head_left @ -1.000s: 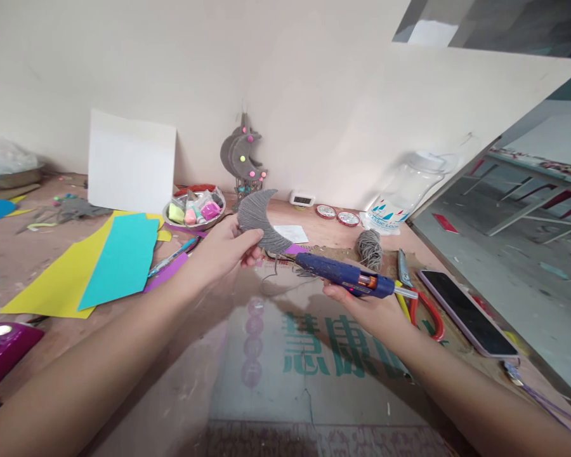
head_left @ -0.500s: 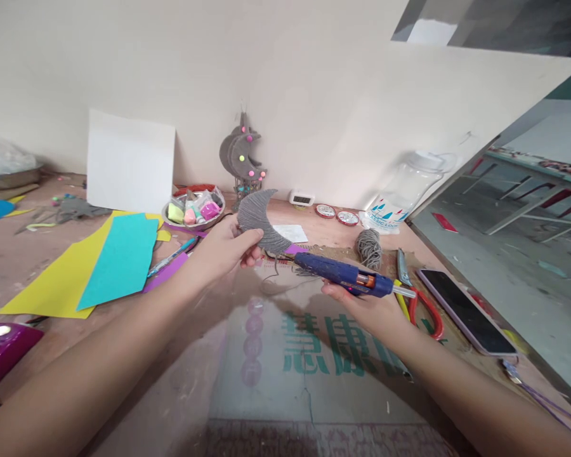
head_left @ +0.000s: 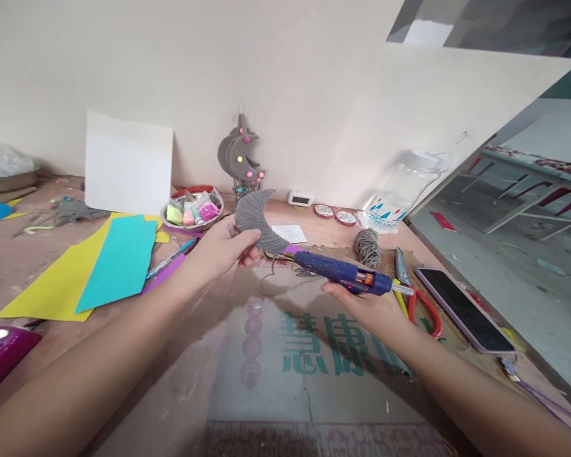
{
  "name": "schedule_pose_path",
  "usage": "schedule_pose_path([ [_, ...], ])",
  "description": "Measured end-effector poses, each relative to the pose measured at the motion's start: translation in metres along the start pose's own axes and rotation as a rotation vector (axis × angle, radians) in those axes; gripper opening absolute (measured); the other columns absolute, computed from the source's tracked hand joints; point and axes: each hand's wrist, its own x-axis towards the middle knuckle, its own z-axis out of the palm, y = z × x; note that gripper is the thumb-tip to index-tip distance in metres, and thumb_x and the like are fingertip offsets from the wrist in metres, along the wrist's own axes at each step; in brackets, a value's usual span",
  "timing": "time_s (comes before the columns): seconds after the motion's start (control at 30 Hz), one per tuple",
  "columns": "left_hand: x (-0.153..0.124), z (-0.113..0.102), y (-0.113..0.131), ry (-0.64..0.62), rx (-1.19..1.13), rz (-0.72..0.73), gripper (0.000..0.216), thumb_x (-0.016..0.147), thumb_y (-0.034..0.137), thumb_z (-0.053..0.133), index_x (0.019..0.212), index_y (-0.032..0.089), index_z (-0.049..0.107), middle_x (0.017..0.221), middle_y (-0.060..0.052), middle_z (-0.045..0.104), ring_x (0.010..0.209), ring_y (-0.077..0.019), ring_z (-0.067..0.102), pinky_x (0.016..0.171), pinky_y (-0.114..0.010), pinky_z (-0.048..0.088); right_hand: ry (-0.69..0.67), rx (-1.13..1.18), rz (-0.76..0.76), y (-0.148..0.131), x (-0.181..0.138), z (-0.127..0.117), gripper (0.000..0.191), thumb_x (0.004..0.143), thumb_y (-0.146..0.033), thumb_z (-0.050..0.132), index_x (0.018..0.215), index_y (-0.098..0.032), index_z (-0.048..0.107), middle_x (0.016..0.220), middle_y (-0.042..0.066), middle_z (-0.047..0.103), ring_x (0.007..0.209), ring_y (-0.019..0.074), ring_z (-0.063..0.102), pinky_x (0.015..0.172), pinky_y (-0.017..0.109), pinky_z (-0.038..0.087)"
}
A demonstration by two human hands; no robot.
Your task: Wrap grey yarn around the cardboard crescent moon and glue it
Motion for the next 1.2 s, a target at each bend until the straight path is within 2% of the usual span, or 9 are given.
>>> schedule_pose_path([
  [0.23,-0.0005,0.0005,0.0018,-0.004,0.0,-0.001,0.009,0.083,0.018,0.05,0.075,0.018,0.045,0.048,0.007,0.05,0.041,-0.0051,0.046,0.041,-0.016,0.038,0.018,-0.044,-0.002,-0.0004,-0.0006,-0.0004,0.027,0.076,-0.051,0.06,0.075,-0.025,0.066,0.072,-0.001,0.073,0.068,0.0205,0.069,0.063,0.03,0.058],
  [0.43,-0.003,0.0012,0.0037,0.012,0.026,0.0,0.011,0.083,0.02,0.051,0.075,0.018,0.044,0.048,0.008,0.051,0.041,-0.0052,0.046,0.041,-0.016,0.037,0.057,-0.036,-0.009,-0.0019,-0.0008,0.0003,0.026,0.075,-0.05,0.062,0.075,-0.025,0.067,0.074,-0.002,0.074,0.07,0.0208,0.07,0.067,0.029,0.059],
  [0.73,-0.0009,-0.0004,0.003,-0.001,0.031,0.017,0.011,0.084,0.022,0.051,0.076,0.018,0.044,0.049,0.008,0.051,0.042,-0.0057,0.046,0.041,-0.017,0.037,0.133,-0.077,0.036,-0.0002,-0.0007,0.0018,0.028,0.07,-0.053,0.064,0.069,-0.025,0.07,0.071,-0.001,0.074,0.068,0.0233,0.071,0.062,0.032,0.059],
  [0.87,-0.0016,-0.0004,0.0053,0.003,0.037,0.016,0.01,0.084,0.021,0.051,0.077,0.018,0.045,0.049,0.008,0.051,0.042,-0.0055,0.046,0.041,-0.016,0.038,0.093,-0.053,0.029,-0.0013,0.0006,0.001,0.031,0.074,-0.053,0.061,0.077,-0.025,0.072,0.076,0.0,0.075,0.073,0.0225,0.071,0.068,0.032,0.059],
  [1.03,-0.0035,-0.0007,0.0069,0.007,0.042,0.031,0.011,0.083,0.022,0.053,0.077,0.019,0.045,0.048,0.008,0.051,0.042,-0.0058,0.047,0.042,-0.016,0.038,0.129,-0.096,0.038,0.0012,0.0024,0.0007,0.033,0.072,-0.054,0.063,0.08,-0.023,0.073,0.079,0.003,0.075,0.077,0.0247,0.071,0.074,0.035,0.058],
  [1.2,-0.0042,-0.0008,0.0069,0.011,0.043,0.04,0.012,0.08,0.023,0.056,0.078,0.019,0.045,0.049,0.007,0.052,0.042,-0.0064,0.048,0.042,-0.016,0.038,0.174,-0.089,0.009,0.0049,0.0027,0.0006,0.031,0.071,-0.05,0.066,0.086,-0.024,0.073,0.087,0.003,0.075,0.09,0.0274,0.07,0.087,0.04,0.056],
])
